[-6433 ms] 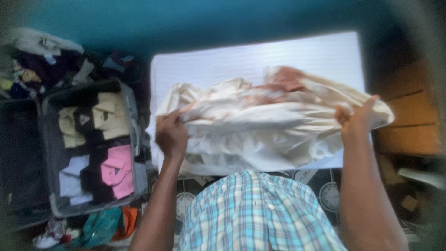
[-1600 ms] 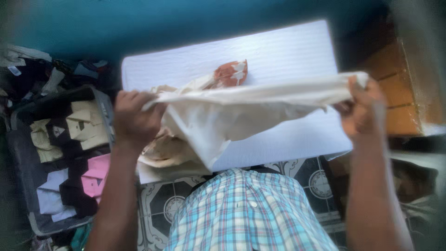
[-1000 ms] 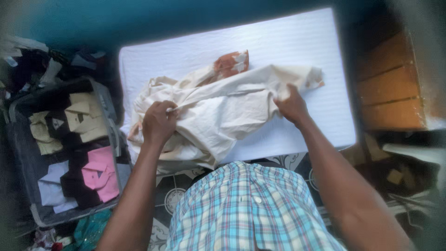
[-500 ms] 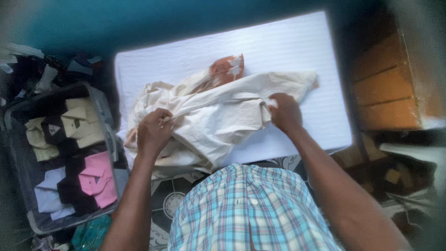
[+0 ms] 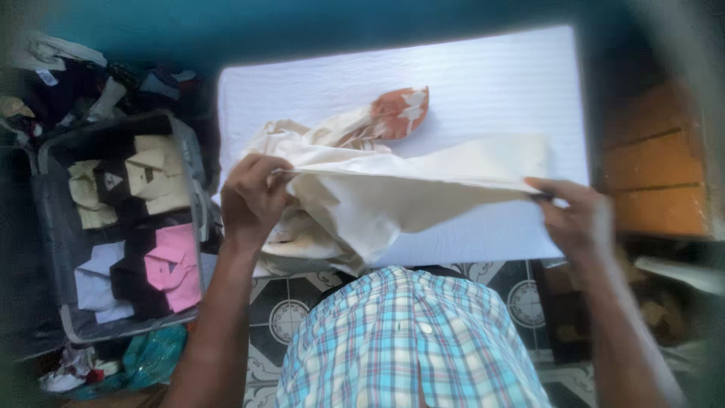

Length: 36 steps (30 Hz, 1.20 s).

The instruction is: The person opens a suitcase and rearranges several folded shirts inside, then takes a white shirt from a basket and begins folding it on a table.

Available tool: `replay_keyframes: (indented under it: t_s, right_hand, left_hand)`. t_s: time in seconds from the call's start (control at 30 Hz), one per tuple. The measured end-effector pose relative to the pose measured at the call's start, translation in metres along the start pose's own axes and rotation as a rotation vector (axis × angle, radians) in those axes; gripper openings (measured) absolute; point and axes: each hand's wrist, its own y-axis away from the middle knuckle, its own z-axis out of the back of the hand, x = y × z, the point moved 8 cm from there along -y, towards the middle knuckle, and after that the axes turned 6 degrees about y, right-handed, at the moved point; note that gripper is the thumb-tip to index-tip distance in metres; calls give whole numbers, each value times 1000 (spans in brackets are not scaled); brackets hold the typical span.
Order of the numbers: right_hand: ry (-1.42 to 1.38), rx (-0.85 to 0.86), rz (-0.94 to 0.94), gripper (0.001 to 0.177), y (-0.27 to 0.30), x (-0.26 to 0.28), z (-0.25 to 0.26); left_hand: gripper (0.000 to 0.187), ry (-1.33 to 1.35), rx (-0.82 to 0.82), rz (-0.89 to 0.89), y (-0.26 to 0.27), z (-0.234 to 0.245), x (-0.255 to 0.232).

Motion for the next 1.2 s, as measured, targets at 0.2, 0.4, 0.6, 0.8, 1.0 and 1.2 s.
replay_keyframes:
  t_s: [0.2,0.4,0.6,0.8,1.0,1.2]
  right_hand:
    - [-136,-23,56,21,11,-1,0]
    - [-51,125,-78,18,-8,-30,-97]
    - [-66,216,-141,22,17,4,-120]
    - [-121,137,169,20,36,65,-94]
    - [-276,233,45,20,37,56,-98]
    - [-536,406,-155,21,28,15,-116]
  left_hand:
    - [6,119,-171,17,-14,-15,22]
    - [35,49,-234,5,5,-68,40]
    - [35,490,267,381,55,-182,1]
    - [44,1017,541,856,85,-260,-44]
    - [37,1287,427,880,87,-269,-52]
    - [36,1222,408,1004,99,-269,-58]
